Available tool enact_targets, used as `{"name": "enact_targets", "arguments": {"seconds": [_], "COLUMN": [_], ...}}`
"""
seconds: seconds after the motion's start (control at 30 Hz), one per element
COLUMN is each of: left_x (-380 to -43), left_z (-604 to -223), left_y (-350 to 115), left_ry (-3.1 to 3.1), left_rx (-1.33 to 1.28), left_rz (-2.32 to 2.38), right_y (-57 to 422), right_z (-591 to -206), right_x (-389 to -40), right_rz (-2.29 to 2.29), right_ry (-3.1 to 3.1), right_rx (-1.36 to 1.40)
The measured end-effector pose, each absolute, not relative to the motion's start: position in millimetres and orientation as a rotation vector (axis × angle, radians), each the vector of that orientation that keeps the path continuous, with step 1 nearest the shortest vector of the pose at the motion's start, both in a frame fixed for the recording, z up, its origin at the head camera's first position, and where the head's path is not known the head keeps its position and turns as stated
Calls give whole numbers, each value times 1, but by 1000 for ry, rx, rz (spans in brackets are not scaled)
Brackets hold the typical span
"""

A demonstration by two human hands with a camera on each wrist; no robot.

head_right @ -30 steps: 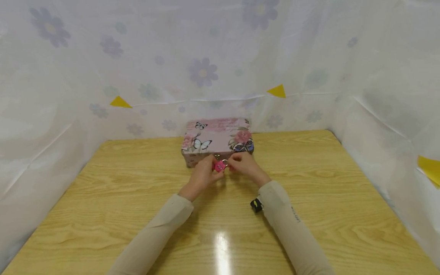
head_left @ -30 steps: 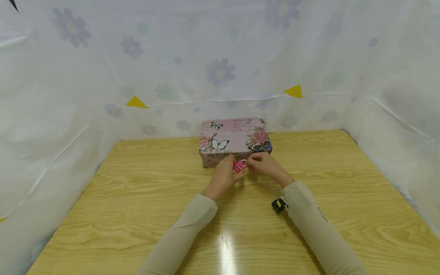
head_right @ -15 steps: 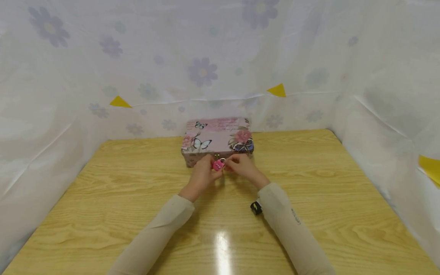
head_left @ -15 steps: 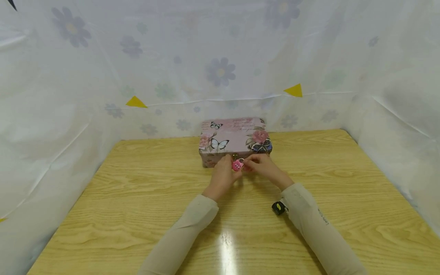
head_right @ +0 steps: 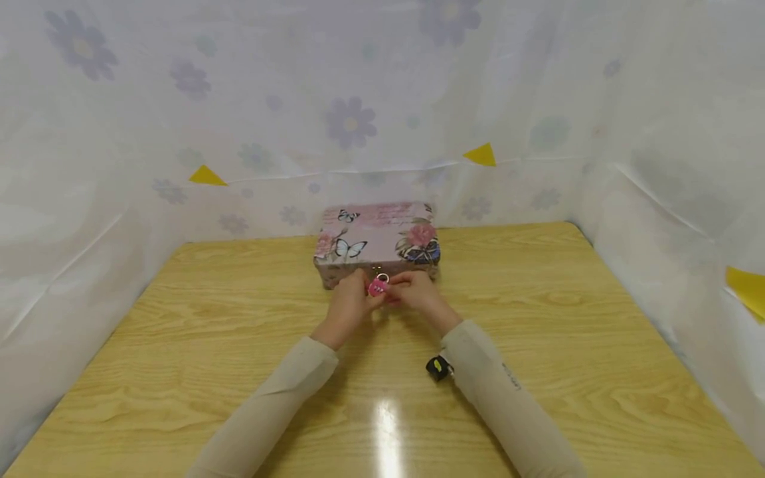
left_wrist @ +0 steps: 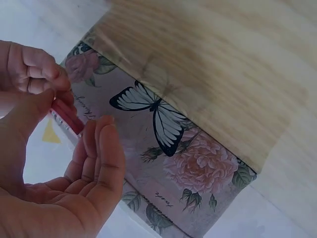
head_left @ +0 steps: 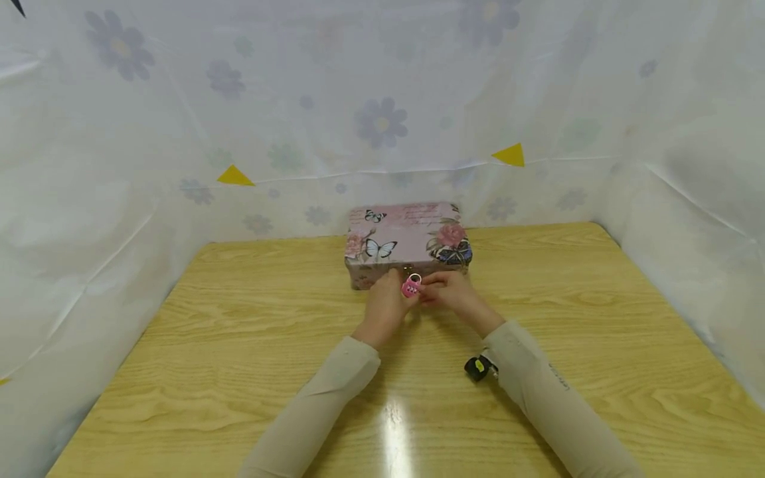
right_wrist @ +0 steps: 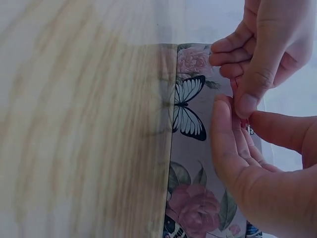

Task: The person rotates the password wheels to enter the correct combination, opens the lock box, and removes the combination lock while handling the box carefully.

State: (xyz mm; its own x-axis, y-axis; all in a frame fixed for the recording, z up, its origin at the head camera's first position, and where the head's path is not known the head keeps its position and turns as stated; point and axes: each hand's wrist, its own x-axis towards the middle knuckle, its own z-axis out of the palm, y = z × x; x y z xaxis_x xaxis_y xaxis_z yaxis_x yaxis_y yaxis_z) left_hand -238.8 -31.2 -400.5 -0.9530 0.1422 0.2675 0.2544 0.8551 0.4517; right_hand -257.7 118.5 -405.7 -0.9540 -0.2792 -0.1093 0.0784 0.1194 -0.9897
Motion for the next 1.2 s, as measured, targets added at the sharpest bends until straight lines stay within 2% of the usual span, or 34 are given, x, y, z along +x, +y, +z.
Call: {"name": "enact_targets", "arguments": {"seconds": [0.57,0.93,1.0,1.2], "left_x": [-244,-244,-244,-244], "left_z": [-383,-380,-379,-377], "left_y": [-78,-101,-105,-114], "left_ry": [-3072,-3084,-3105,-3160], "left_rx": [-323,-326,-310,-251], "left_rz": [-1306,-1267,-1260,-1220], "right_y": [93,59,54,38], "right_z": [-408,-410,-415,-489], "right_x": [-252,-252,-254,-301], "right_rz": [-1888,-1890,-1887,-1916], "right_ry": [2126,2139,2161,2170], "right_rx": [-200,-155,-199,-352]}}
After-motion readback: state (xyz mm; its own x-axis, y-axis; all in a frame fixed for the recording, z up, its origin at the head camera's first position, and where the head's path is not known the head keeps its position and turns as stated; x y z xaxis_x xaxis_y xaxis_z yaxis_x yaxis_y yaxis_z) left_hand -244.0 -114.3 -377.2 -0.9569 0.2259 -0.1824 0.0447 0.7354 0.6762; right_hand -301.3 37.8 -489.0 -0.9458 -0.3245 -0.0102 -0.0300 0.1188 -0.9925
